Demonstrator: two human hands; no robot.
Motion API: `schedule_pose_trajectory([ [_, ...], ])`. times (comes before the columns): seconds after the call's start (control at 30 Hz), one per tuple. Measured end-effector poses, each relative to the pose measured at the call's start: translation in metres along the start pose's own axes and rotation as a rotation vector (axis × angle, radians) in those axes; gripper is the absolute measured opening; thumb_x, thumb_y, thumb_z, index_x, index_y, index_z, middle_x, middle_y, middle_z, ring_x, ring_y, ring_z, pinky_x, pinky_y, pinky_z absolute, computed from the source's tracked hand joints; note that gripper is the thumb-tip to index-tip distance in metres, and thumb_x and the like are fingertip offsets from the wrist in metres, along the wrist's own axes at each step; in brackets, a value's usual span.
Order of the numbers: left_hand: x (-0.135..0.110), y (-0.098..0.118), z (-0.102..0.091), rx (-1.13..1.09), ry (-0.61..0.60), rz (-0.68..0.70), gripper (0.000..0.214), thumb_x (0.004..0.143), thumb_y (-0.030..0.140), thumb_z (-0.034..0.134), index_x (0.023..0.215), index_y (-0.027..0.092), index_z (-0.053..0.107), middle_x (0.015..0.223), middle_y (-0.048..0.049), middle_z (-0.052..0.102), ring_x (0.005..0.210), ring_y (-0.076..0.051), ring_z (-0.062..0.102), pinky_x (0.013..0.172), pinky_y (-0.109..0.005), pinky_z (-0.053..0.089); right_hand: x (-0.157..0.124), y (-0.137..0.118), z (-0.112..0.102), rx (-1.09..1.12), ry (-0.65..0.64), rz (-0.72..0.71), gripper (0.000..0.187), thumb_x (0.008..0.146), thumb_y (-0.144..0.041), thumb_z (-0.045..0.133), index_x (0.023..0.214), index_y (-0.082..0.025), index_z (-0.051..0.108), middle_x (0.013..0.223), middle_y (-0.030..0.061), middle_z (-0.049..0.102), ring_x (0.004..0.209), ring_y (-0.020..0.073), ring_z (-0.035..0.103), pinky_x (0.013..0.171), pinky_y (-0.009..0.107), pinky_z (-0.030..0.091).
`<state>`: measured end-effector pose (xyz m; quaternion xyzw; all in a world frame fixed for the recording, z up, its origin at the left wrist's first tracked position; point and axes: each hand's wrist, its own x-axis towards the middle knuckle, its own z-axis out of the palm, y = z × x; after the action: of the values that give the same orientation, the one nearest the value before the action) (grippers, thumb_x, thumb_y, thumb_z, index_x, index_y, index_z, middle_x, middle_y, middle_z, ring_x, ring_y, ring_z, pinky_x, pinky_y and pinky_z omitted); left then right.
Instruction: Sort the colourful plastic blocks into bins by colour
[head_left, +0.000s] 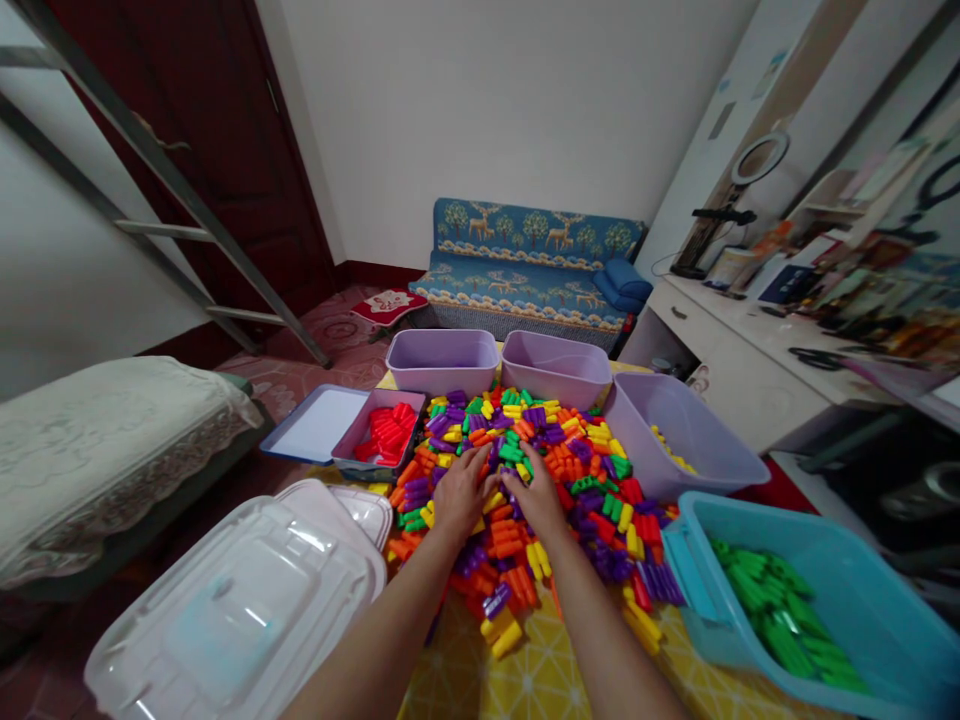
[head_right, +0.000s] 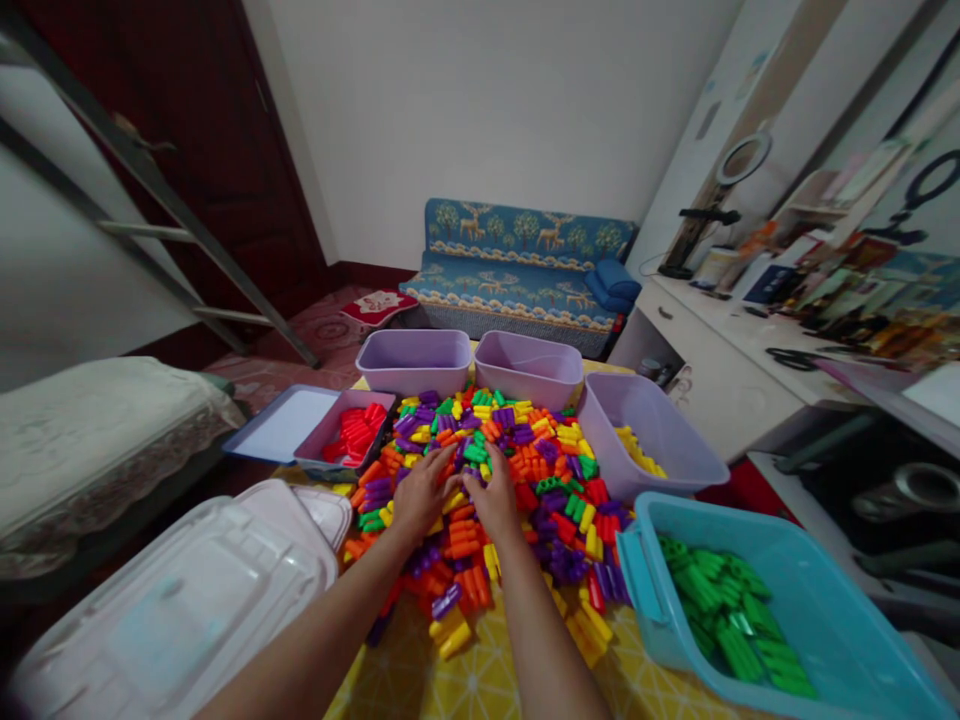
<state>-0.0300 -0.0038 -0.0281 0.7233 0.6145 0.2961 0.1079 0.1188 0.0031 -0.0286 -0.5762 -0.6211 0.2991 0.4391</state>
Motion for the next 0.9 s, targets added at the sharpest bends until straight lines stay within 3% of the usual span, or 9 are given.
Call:
schedule_pose_trajectory([
  [0.17, 0.0, 0.001, 0.001, 0.016, -0.024, 0.029, 0.045, 0.09, 0.044, 0.057, 0.132, 0.03, 0.053, 0.126, -0.0026, 0.062, 0.112, -0.02, 0.058, 0.09, -0.029, 0.048, -0.006, 0.012, -0.018, -0.186, -0.025, -0.04, 0.038, 0.079, -0.027, 0.052, 0.112, -0.012, 0.064, 0.119, 0.0145, 0.064, 0.115, 0.0235, 0.058, 0.104, 0.038, 0.041],
  [0.27, -0.001, 0.002, 0.001, 0.027, -0.019, 0.024, 0.037, 0.092, 0.042, 0.054, 0.126, 0.028, 0.058, 0.124, -0.0025, 0.063, 0.111, -0.019, 0.058, 0.091, -0.029, 0.048, -0.005, 0.01, -0.022, -0.324, -0.011, 0.001, 0.035, 0.083, -0.021, 0.048, 0.112, -0.012, 0.065, 0.116, 0.0148, 0.066, 0.112, 0.0237, 0.06, 0.101, 0.037, 0.044],
  [0.37, -0.001, 0.003, 0.001, 0.033, -0.015, 0.023, 0.035, 0.092, 0.039, 0.053, 0.125, 0.029, 0.058, 0.124, -0.0017, 0.063, 0.109, -0.019, 0.059, 0.09, -0.029, 0.048, -0.004, 0.003, -0.02, -0.414, -0.063, 0.035, 0.044, 0.082, -0.014, 0.048, 0.124, -0.014, 0.06, 0.122, 0.0134, 0.065, 0.115, 0.0235, 0.059, 0.102, 0.037, 0.043],
  [0.47, -0.001, 0.005, 0.001, 0.047, -0.02, 0.025, 0.033, 0.093, 0.037, 0.052, 0.125, 0.029, 0.058, 0.123, -0.0017, 0.063, 0.108, -0.018, 0.059, 0.088, -0.028, 0.048, -0.004, -0.004, -0.016, -0.437, -0.16, -0.028, 0.063, 0.077, -0.002, 0.041, 0.135, -0.023, 0.051, 0.128, 0.0074, 0.062, 0.118, 0.0197, 0.058, 0.101, 0.033, 0.043],
  [0.57, -0.001, 0.006, 0.0, 0.07, -0.039, 0.038, 0.032, 0.093, 0.036, 0.05, 0.124, 0.029, 0.058, 0.122, -0.0018, 0.063, 0.106, -0.018, 0.059, 0.086, -0.028, 0.048, -0.005, -0.003, -0.011, -0.451, -0.201, -0.083, 0.069, 0.072, 0.003, 0.038, 0.133, -0.024, 0.053, 0.129, 0.0058, 0.062, 0.121, 0.0178, 0.055, 0.103, 0.032, 0.041],
  [0.67, 0.0, 0.006, 0.0, 0.086, -0.05, 0.051, 0.035, 0.094, 0.033, 0.049, 0.128, 0.029, 0.055, 0.126, -0.0021, 0.061, 0.108, -0.018, 0.058, 0.088, -0.029, 0.047, -0.004, 0.003, -0.008, -0.387, -0.184, -0.048, 0.063, 0.069, 0.001, 0.043, 0.127, -0.019, 0.058, 0.128, 0.0083, 0.061, 0.123, 0.0193, 0.053, 0.106, 0.034, 0.038],
  [0.9, 0.0, 0.006, 0.0, 0.1, -0.072, 0.053, 0.037, 0.093, 0.028, 0.047, 0.13, 0.03, 0.054, 0.125, -0.0025, 0.06, 0.106, -0.017, 0.059, 0.088, -0.028, 0.047, -0.01, 0.001, -0.006, 0.117, -0.071, -0.013, 0.053, 0.07, -0.015, 0.054, 0.122, -0.026, 0.06, 0.124, 0.0028, 0.063, 0.116, 0.0192, 0.056, 0.105, 0.038, 0.04],
])
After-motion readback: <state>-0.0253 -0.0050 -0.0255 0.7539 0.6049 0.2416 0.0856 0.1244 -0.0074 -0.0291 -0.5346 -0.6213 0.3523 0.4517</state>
